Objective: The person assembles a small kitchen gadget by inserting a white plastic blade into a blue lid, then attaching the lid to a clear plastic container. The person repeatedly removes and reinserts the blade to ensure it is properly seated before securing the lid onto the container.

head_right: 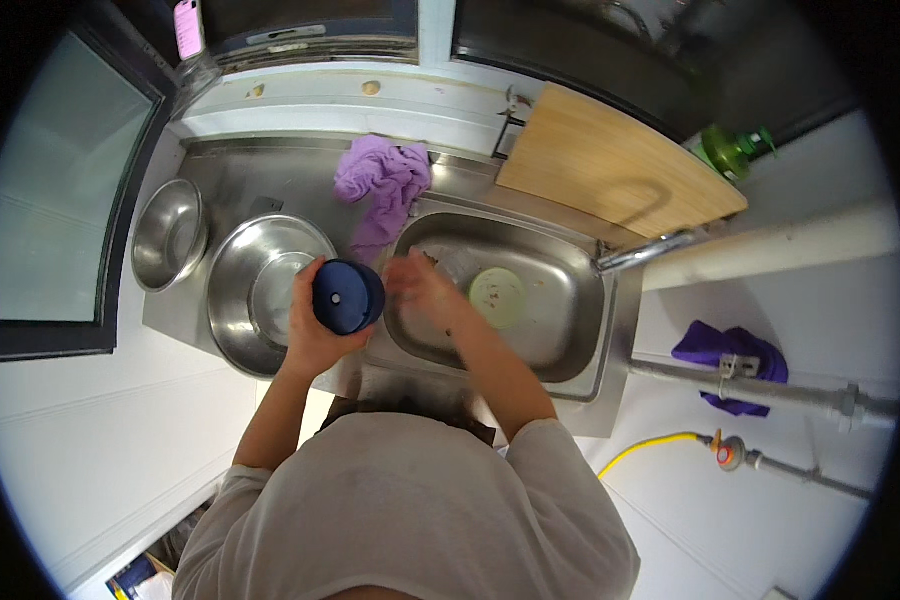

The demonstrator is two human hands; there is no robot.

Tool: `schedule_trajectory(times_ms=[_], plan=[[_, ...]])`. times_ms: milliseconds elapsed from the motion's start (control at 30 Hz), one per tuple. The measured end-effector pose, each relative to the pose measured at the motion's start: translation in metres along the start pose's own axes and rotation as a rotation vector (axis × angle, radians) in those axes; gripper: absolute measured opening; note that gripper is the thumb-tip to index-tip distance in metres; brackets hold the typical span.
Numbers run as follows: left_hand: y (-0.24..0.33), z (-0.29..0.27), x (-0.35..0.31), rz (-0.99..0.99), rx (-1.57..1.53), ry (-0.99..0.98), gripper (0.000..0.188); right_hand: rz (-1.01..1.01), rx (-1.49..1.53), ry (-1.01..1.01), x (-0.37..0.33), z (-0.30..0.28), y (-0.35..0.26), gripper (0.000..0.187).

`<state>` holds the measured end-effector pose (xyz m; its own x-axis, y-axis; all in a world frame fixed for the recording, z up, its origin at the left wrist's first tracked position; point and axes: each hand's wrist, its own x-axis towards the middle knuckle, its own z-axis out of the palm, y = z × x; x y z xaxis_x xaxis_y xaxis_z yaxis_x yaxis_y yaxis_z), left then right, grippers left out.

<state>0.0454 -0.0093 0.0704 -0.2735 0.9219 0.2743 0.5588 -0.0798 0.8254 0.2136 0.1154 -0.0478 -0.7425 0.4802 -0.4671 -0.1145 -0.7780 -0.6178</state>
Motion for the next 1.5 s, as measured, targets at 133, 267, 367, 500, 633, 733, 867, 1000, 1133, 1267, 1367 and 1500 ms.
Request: schedule_trajectory(times_ms=[133,267,367,500,633,733,867,1000,1133,1267,1367,1500], plan=[[0.006,-0.012,0.009,0.003,0.062,0.026,0.090,-0.094,-1.443,0.696,0.030,-0.070,-0.036,0.076],[0.014,-0.011,0.021,-0.003,0.086,0.056,0.090,0.120,-1.776,0.601,0.054,-0.089,-0.029,0.089],[0.021,-0.012,0.026,-0.030,0.061,0.068,0.091,0.326,-1.838,0.512,0.070,-0.092,-0.032,0.091],[0.029,-0.018,0.036,-0.026,0.058,0.082,0.091,0.496,-1.967,0.459,0.089,-0.101,-0.025,0.091],[0.026,-0.023,0.033,-0.137,0.070,0.123,0.090,0.336,-1.887,0.512,0.073,-0.073,-0.036,0.076],[0.019,-0.026,0.034,-0.116,0.066,0.156,0.090,0.033,-1.565,0.494,0.068,-0.100,-0.041,0.065],[0.016,-0.030,0.026,-0.161,-0.048,0.202,0.090,0.111,-0.304,0.165,0.041,-0.069,-0.076,0.071],[0.019,-0.038,0.019,-0.101,-0.058,0.258,0.088,0.017,0.033,0.072,-0.003,-0.003,-0.092,0.078],[0.023,-0.052,0.001,-0.119,-0.132,0.261,0.086,-0.108,0.008,-0.025,-0.034,0.046,-0.089,0.074],[0.015,-0.062,-0.019,-0.098,-0.206,0.295,0.085,-0.176,-0.073,-0.077,-0.051,0.073,-0.074,0.074],[0.008,-0.071,-0.037,-0.116,-0.234,0.320,0.085,-0.180,-0.112,-0.006,-0.062,0.092,-0.066,0.072],[0.007,-0.083,-0.059,-0.180,-0.331,0.330,0.086,-0.184,-0.051,0.015,-0.065,0.108,-0.058,0.071]])
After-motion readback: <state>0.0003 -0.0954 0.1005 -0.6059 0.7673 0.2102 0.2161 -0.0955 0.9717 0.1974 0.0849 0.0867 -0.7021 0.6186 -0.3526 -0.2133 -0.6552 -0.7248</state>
